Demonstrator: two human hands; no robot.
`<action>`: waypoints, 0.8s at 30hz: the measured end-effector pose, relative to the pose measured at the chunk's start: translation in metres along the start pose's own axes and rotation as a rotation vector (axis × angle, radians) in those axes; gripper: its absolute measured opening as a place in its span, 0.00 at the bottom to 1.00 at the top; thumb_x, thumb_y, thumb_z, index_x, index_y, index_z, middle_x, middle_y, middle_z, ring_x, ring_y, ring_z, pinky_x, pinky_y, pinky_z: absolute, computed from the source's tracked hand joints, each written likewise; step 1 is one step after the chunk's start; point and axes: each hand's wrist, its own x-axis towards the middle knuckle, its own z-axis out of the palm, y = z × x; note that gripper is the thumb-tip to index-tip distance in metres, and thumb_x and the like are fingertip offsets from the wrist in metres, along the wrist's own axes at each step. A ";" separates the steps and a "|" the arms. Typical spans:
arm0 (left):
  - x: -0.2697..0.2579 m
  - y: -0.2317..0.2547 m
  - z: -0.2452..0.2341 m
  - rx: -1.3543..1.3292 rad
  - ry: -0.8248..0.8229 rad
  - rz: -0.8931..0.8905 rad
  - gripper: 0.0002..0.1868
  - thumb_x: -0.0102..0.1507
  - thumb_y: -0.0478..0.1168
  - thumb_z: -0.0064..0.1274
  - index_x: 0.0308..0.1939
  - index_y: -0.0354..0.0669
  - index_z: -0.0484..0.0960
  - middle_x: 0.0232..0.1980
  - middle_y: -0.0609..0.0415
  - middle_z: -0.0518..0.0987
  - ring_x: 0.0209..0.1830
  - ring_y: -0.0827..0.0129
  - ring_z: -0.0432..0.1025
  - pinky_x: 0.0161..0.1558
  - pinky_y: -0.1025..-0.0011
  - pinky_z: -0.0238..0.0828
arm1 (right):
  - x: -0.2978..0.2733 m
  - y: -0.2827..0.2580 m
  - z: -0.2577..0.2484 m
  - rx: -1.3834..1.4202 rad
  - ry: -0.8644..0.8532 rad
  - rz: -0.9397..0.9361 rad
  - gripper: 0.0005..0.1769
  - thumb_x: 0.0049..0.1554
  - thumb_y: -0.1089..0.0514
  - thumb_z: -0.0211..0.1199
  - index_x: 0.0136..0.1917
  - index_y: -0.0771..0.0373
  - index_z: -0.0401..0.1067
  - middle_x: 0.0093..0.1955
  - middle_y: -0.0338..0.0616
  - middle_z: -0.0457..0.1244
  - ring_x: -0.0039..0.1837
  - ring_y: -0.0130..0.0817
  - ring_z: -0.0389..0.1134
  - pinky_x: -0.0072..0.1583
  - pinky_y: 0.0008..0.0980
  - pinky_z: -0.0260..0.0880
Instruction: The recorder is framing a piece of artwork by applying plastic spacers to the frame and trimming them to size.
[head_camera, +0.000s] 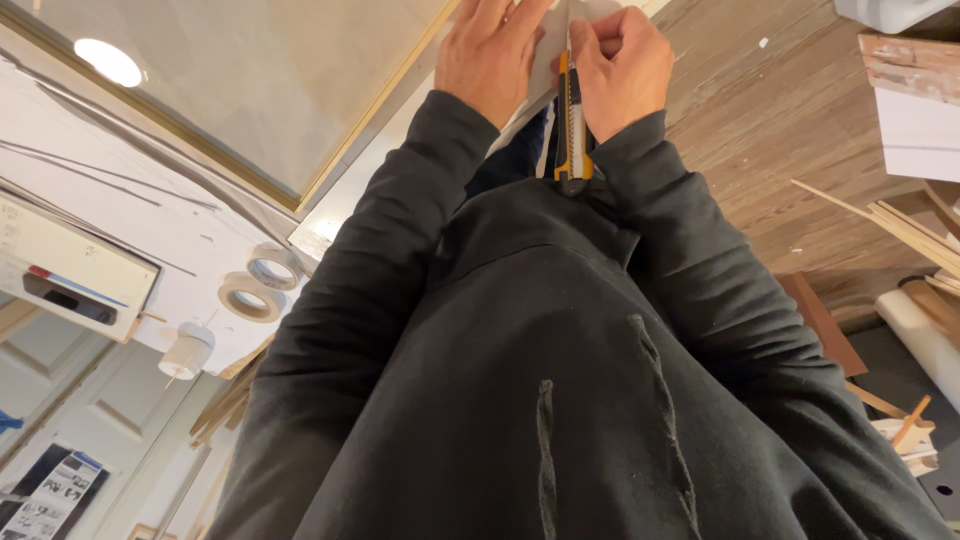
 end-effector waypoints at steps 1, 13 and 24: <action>0.000 -0.001 0.002 -0.004 -0.013 -0.007 0.21 0.66 0.30 0.60 0.62 0.52 0.78 0.54 0.58 0.74 0.51 0.61 0.73 0.46 0.62 0.77 | 0.001 -0.003 0.000 0.036 -0.005 0.051 0.13 0.68 0.60 0.63 0.46 0.71 0.69 0.37 0.47 0.72 0.38 0.29 0.76 0.41 0.27 0.75; 0.007 0.002 -0.001 0.031 -0.029 0.047 0.30 0.60 0.26 0.59 0.66 0.54 0.78 0.57 0.57 0.72 0.55 0.59 0.72 0.46 0.63 0.77 | 0.010 0.008 0.002 -0.064 0.026 0.010 0.13 0.66 0.60 0.67 0.44 0.71 0.71 0.37 0.48 0.72 0.39 0.30 0.76 0.41 0.27 0.75; 0.006 0.005 -0.003 -0.017 -0.041 -0.036 0.27 0.63 0.27 0.58 0.63 0.55 0.79 0.55 0.56 0.74 0.52 0.58 0.72 0.48 0.60 0.76 | 0.004 0.004 0.008 -0.001 0.032 -0.065 0.14 0.69 0.60 0.66 0.46 0.71 0.68 0.38 0.47 0.72 0.40 0.29 0.76 0.42 0.27 0.73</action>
